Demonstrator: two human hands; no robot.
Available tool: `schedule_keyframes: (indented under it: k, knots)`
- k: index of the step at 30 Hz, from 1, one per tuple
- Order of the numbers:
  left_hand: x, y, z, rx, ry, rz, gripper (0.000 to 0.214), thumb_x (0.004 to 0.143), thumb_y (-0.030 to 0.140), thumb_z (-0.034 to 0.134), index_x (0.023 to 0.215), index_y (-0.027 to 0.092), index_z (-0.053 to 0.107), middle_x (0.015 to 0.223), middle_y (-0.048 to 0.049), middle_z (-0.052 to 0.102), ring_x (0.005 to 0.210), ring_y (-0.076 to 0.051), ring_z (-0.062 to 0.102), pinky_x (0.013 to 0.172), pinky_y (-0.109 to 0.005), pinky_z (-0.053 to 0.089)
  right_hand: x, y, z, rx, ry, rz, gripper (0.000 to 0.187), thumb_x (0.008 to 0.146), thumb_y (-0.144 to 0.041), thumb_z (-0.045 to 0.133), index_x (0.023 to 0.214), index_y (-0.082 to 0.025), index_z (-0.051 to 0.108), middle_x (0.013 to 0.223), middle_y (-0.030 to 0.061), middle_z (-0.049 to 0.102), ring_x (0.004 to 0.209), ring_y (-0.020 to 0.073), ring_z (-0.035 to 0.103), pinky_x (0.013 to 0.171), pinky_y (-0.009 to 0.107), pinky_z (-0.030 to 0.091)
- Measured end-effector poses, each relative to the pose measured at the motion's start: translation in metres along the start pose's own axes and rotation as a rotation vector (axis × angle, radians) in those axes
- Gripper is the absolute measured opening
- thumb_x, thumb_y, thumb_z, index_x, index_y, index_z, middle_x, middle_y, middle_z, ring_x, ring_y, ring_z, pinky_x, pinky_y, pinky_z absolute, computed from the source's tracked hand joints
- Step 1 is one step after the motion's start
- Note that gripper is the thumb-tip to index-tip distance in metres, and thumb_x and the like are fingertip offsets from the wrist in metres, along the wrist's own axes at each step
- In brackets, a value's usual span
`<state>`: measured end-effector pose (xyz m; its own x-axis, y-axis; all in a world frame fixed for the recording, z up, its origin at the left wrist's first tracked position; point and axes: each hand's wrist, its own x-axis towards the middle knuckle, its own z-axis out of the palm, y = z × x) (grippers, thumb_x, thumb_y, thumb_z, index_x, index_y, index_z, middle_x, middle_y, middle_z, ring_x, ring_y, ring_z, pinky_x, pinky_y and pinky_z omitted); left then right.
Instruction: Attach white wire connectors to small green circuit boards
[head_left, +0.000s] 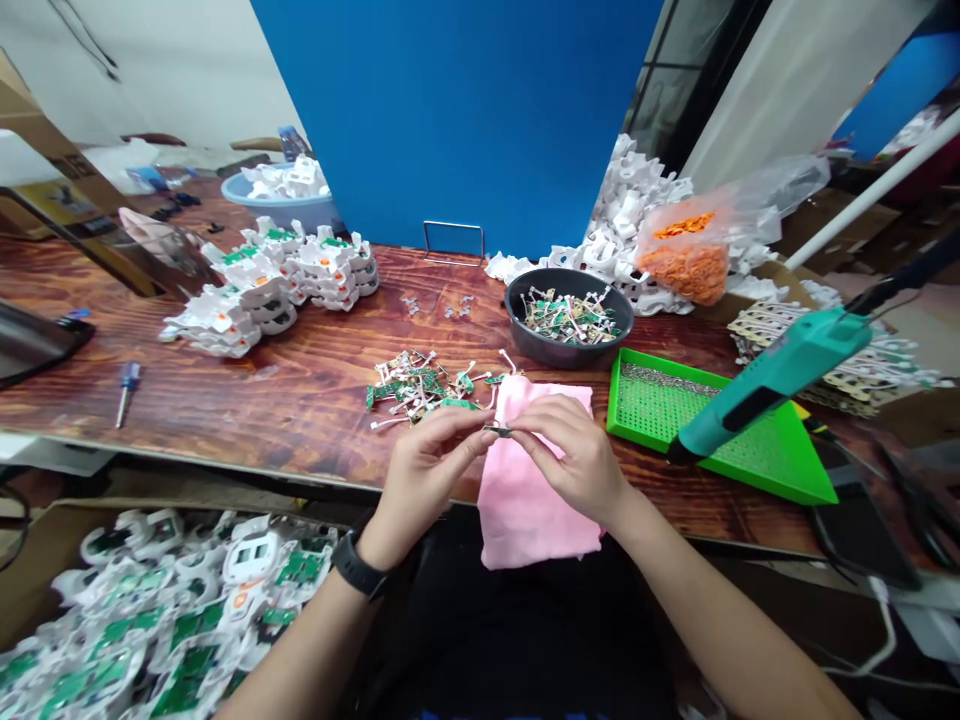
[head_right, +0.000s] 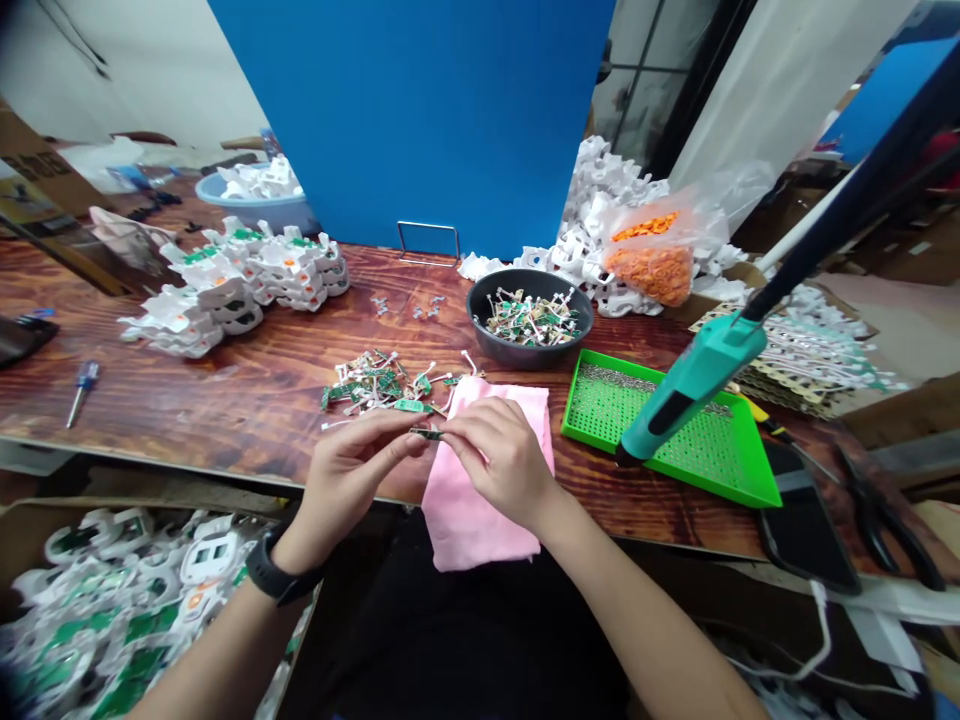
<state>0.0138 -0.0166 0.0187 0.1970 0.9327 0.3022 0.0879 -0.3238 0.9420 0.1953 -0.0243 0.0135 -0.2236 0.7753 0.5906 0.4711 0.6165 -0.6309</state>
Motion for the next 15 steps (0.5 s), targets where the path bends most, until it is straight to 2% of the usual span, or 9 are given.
schedule_keyframes:
  k: [2,5,7,11,15]
  knots:
    - [-0.005,0.000,-0.003,0.170,-0.002,0.124,0.017,0.076,0.022,0.063,0.092,0.019,0.068,0.086,-0.0062,0.069,0.079,-0.017,0.064,0.072,-0.029,0.053,-0.005,-0.003,-0.004,-0.029,-0.002,-0.045,0.020,0.080,-0.017,0.058,0.096,-0.027,0.065,0.087,0.0042,0.068,0.085,0.0210,0.059,0.079,0.041,0.046]
    - [-0.013,-0.003,-0.003,0.281,0.056,0.238,0.019,0.076,0.018,0.063,0.094,0.021,0.067,0.087,-0.0043,0.070,0.082,-0.016,0.064,0.073,-0.029,0.052,-0.011,-0.005,-0.005,0.031,0.002,-0.062,0.032,0.076,-0.021,0.065,0.107,-0.028,0.061,0.095,0.0049,0.067,0.091,0.0222,0.059,0.082,0.041,0.046]
    - [-0.019,-0.005,-0.002,0.277,0.093,0.256,0.020,0.076,0.017,0.063,0.096,0.021,0.066,0.087,-0.0037,0.069,0.082,-0.016,0.064,0.073,-0.028,0.053,-0.013,-0.007,-0.004,0.073,0.024,-0.048,0.037,0.075,-0.022,0.067,0.110,-0.029,0.060,0.097,0.0051,0.067,0.093,0.0223,0.058,0.082,0.041,0.047]
    - [-0.027,-0.006,0.002,0.234,0.125,0.246,0.020,0.075,0.016,0.064,0.094,0.021,0.066,0.087,-0.0030,0.070,0.078,-0.015,0.065,0.070,-0.027,0.054,-0.013,-0.013,-0.002,0.132,0.082,-0.007,0.023,0.078,-0.016,0.063,0.099,-0.027,0.064,0.086,0.0039,0.067,0.085,0.0202,0.060,0.076,0.038,0.049]
    - [-0.030,-0.004,0.005,0.272,0.147,0.243,0.016,0.077,0.018,0.062,0.092,0.021,0.066,0.086,-0.0032,0.070,0.071,-0.014,0.066,0.065,-0.025,0.054,-0.012,-0.018,-0.002,0.158,0.065,0.024,0.017,0.080,-0.016,0.059,0.092,-0.026,0.063,0.080,0.0039,0.065,0.080,0.0203,0.059,0.073,0.038,0.049]
